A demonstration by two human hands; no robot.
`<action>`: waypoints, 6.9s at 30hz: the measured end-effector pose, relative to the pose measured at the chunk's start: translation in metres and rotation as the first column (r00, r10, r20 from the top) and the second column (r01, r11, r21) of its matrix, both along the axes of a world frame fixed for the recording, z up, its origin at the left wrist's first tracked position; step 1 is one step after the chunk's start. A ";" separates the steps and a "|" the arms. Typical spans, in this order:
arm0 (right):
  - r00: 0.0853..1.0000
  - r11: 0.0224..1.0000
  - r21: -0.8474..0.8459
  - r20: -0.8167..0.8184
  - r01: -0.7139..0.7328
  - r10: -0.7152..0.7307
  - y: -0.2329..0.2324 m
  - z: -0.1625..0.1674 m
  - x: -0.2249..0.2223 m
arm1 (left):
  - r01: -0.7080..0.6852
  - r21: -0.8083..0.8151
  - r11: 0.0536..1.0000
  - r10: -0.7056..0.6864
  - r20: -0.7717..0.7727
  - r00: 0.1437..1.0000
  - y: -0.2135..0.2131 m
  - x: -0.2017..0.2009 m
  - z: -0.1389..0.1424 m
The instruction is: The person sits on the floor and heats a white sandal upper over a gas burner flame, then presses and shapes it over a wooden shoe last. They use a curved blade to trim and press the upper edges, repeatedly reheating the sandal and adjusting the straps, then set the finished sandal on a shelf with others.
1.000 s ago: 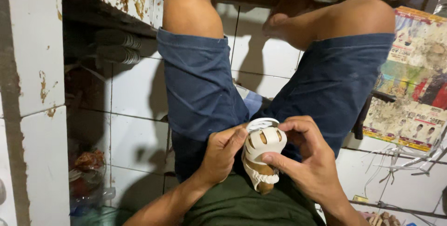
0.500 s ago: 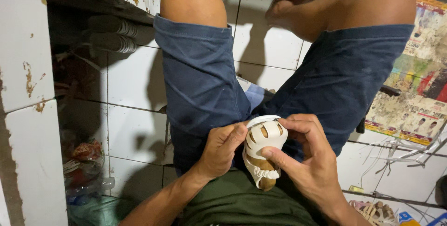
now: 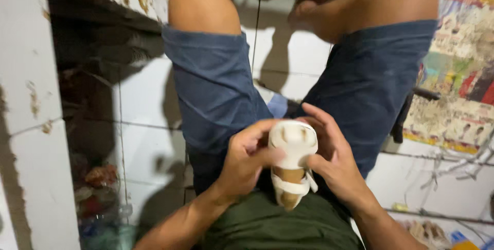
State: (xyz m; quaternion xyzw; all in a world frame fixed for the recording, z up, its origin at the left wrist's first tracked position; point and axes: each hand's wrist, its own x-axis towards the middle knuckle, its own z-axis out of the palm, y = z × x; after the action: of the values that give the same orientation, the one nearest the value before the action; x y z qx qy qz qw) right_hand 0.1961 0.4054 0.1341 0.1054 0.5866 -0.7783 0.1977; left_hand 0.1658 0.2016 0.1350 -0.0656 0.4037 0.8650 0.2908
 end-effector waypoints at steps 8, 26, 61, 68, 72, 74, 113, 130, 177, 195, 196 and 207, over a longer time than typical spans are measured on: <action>0.964 0.995 -0.071 -0.253 0.066 -0.082 0.015 0.022 -0.028 | -0.166 0.194 0.967 0.142 0.132 0.981 0.006 -0.067 0.039; 0.906 0.980 0.198 -0.417 0.010 0.075 0.014 0.050 -0.074 | -0.190 0.183 0.964 0.189 0.021 0.982 0.020 -0.115 0.050; 0.530 0.641 0.667 -0.725 0.379 0.441 0.044 0.086 -0.192 | -0.431 -0.430 0.793 -0.314 -0.896 0.315 0.036 -0.214 0.058; 0.995 0.969 -0.246 -0.088 0.027 -0.050 0.043 0.027 -0.143 | -0.468 -0.351 0.811 -0.218 -0.924 0.314 0.028 -0.180 0.048; 0.923 0.852 -0.468 0.384 0.234 -0.042 0.014 0.008 -0.091 | -0.444 -0.301 0.844 -0.305 -0.950 0.063 0.031 -0.134 0.055; 0.938 0.933 -0.266 0.310 0.243 -0.156 0.006 0.008 -0.082 | -0.592 -0.258 0.763 -0.286 -0.957 0.048 0.027 -0.119 0.060; 0.772 0.812 0.474 -0.634 0.341 0.047 -0.005 0.074 -0.093 | -0.119 -0.309 0.944 -0.044 -0.474 0.880 0.023 -0.101 0.058; 0.950 -0.019 0.953 0.299 -0.302 -0.090 0.218 -0.129 -0.041 | -0.588 -0.133 0.798 -0.164 -0.986 0.001 0.058 -0.090 0.027; 0.967 0.946 0.206 0.080 -0.252 0.240 0.080 0.037 -0.124 | 0.080 0.191 0.978 -0.109 0.150 0.983 0.034 -0.144 -0.005; 0.997 0.999 0.052 0.073 0.000 -0.004 0.078 0.021 -0.061 | -0.054 0.153 0.987 0.036 0.119 0.992 0.047 -0.122 -0.001; 0.996 1.000 -0.024 0.083 0.020 -0.018 0.077 0.020 -0.058 | -0.089 0.155 0.984 0.069 0.132 0.989 0.048 -0.121 -0.001; 0.984 0.980 -0.101 -0.028 0.174 -0.178 0.070 0.025 -0.035 | -0.365 0.166 0.916 0.332 0.198 0.922 0.064 -0.110 -0.004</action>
State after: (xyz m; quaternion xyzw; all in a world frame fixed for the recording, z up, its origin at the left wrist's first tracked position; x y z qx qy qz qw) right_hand 0.1611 0.4755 0.1596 0.1326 0.5397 -0.8223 0.1221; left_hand 0.0557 0.2658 0.1313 -0.1791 0.2711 0.9304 0.1694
